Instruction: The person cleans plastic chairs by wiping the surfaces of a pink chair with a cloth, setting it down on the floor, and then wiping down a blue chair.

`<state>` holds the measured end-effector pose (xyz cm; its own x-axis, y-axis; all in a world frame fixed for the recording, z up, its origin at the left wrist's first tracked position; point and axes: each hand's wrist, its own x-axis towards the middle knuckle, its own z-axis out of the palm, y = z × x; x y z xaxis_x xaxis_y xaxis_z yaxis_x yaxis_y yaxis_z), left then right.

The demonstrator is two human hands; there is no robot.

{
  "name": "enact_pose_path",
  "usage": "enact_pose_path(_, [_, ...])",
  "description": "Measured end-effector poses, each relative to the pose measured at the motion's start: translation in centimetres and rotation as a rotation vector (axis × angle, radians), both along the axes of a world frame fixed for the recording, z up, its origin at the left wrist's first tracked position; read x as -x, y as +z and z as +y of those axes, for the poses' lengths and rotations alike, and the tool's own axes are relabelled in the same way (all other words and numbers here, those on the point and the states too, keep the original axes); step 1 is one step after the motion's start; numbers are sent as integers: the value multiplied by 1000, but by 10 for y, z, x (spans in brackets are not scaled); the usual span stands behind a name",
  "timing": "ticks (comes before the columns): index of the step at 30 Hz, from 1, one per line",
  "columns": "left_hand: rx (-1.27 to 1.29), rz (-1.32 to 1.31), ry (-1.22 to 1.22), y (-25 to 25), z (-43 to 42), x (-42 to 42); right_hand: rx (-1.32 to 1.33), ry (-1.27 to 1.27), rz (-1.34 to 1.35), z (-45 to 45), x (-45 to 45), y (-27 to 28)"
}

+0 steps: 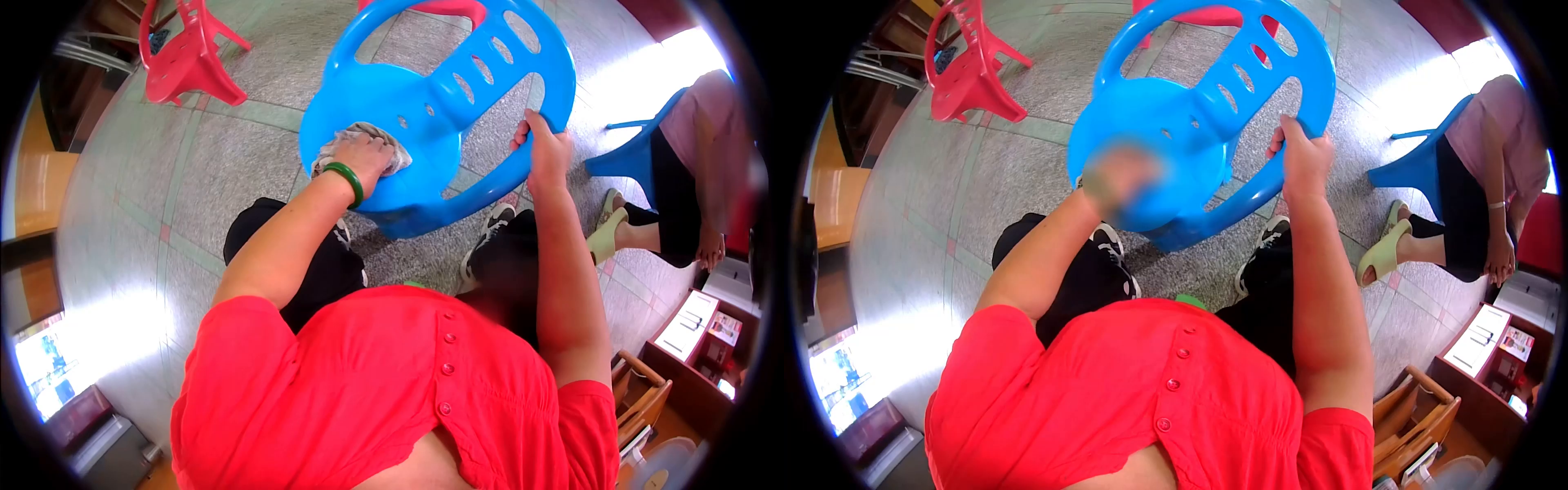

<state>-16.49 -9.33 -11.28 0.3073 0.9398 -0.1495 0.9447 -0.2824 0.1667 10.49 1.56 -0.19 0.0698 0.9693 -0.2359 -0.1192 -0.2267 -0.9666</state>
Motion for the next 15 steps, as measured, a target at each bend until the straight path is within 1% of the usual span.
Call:
enact_pose_path(2, [-1, -24, -34, -5, -1, 2, -1, 27, -22, 1, -1, -1])
enact_pose_path(4, [-18, -108, -4, -18, -3, 6, -7, 38, -29, 1, -3, -2])
enact_pose_path(5, [-12, -100, -16, -24, 0, 9, -17, 61, -36, 1, -2, -2])
enact_pose_path(8, [47, -141, -17, -21, 7, 12, -17, 25, -24, 0, 0, 0])
enact_pose_path(9, [135, -330, 137, 1, 11, 14, -13, 24, -36, 0, -1, -1])
enact_pose_path(10, [224, -518, 299, 11, 12, 18, -17, 29, -40, 1, -1, -2])
enact_pose_path(11, [146, -570, 242, -24, 30, 44, -4, 24, -41, 1, -2, -3])
enact_pose_path(13, [184, -637, 295, -21, 56, 64, -23, 20, -51, 3, -1, -3])
enact_pose_path(14, [303, -651, 404, 32, 70, 59, -12, 15, -48, 4, 0, -3])
enact_pose_path(15, [316, -646, 402, 58, 79, 50, -13, 22, -53, 3, -1, -3])
